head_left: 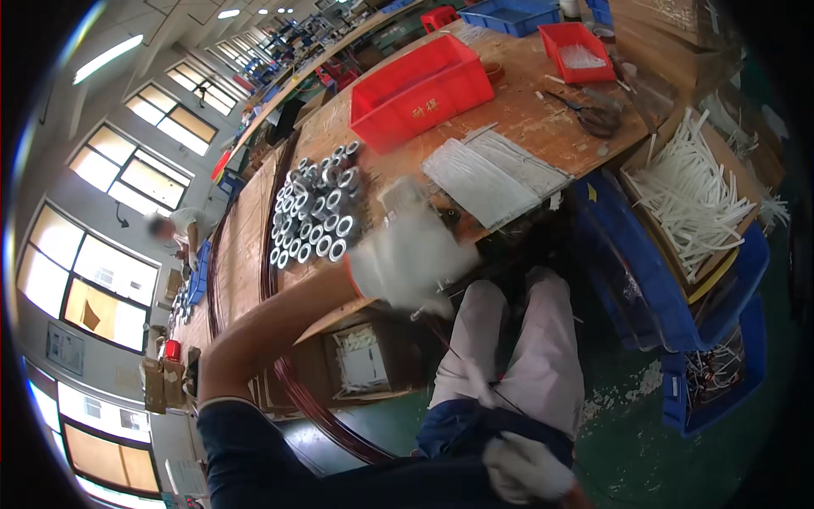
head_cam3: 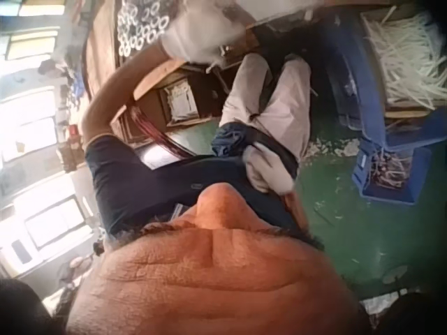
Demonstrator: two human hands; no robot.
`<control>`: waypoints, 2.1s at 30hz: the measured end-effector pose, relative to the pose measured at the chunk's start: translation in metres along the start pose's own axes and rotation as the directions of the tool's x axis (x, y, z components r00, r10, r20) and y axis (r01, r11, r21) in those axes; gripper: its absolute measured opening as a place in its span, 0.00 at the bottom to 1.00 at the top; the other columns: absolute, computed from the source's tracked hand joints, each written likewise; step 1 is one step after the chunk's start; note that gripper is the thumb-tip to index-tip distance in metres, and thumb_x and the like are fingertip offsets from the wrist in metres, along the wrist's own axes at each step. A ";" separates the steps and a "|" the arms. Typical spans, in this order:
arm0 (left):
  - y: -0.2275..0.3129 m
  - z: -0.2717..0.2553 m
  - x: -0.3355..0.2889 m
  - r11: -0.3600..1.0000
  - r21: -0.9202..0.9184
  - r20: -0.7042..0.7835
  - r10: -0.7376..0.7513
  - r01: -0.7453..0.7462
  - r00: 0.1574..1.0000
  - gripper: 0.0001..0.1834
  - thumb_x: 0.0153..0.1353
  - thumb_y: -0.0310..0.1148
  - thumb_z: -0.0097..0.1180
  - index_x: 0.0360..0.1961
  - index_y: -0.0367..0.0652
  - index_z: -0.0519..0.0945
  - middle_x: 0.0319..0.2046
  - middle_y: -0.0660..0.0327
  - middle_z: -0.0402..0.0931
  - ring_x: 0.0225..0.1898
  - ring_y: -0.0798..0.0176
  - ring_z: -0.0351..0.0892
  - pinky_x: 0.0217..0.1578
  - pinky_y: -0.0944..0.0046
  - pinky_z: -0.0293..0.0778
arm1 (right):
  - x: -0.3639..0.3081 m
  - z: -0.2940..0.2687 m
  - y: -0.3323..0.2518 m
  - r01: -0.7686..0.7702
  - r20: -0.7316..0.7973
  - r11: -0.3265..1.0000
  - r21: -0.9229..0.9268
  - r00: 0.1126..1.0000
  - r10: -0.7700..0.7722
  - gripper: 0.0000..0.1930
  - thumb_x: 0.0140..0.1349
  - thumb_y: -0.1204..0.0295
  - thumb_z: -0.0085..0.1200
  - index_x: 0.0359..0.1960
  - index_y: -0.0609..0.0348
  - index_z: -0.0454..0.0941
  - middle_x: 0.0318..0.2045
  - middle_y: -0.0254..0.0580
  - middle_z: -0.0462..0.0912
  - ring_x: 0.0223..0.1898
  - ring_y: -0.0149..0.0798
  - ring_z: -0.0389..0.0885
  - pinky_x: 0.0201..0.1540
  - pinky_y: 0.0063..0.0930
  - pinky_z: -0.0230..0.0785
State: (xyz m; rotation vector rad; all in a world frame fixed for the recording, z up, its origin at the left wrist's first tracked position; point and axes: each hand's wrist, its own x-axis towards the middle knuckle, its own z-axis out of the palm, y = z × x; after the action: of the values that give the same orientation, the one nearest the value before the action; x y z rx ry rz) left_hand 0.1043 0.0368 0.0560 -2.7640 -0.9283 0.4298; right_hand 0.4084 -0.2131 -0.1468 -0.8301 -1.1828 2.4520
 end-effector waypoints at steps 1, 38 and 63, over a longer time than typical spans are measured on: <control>0.014 0.002 0.008 0.958 0.002 0.215 0.279 -0.286 0.936 0.17 0.57 0.46 0.62 0.37 0.43 0.82 0.22 0.59 0.77 0.26 0.46 0.81 0.35 0.47 0.78 | -0.036 -0.002 -0.035 -0.101 0.000 0.980 0.171 0.995 0.103 0.12 0.79 0.64 0.51 0.48 0.61 0.76 0.20 0.34 0.72 0.17 0.31 0.70 0.21 0.30 0.62; -0.067 0.018 0.114 0.710 -0.455 -0.115 -0.646 0.538 0.755 0.17 0.76 0.45 0.52 0.54 0.45 0.80 0.42 0.41 0.86 0.47 0.33 0.86 0.45 0.39 0.82 | 0.050 -0.019 -0.073 -0.034 -0.054 0.999 0.024 0.998 0.036 0.19 0.80 0.55 0.52 0.43 0.62 0.75 0.21 0.34 0.77 0.17 0.28 0.76 0.19 0.26 0.67; -0.032 0.042 -0.029 0.974 0.007 -0.268 0.221 -0.227 0.938 0.18 0.52 0.38 0.69 0.44 0.47 0.84 0.43 0.64 0.83 0.50 0.56 0.85 0.55 0.54 0.78 | 0.065 0.027 -0.102 -0.287 0.345 0.472 0.834 0.938 -0.039 0.14 0.84 0.59 0.45 0.53 0.55 0.76 0.19 0.25 0.63 0.11 0.21 0.55 0.11 0.20 0.52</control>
State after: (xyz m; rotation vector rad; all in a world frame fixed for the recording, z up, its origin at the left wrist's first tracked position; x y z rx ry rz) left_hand 0.0507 0.0482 0.0308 -2.8660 -0.5612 0.0716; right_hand 0.3413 -0.1350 -0.0772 -0.1783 0.2436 2.8401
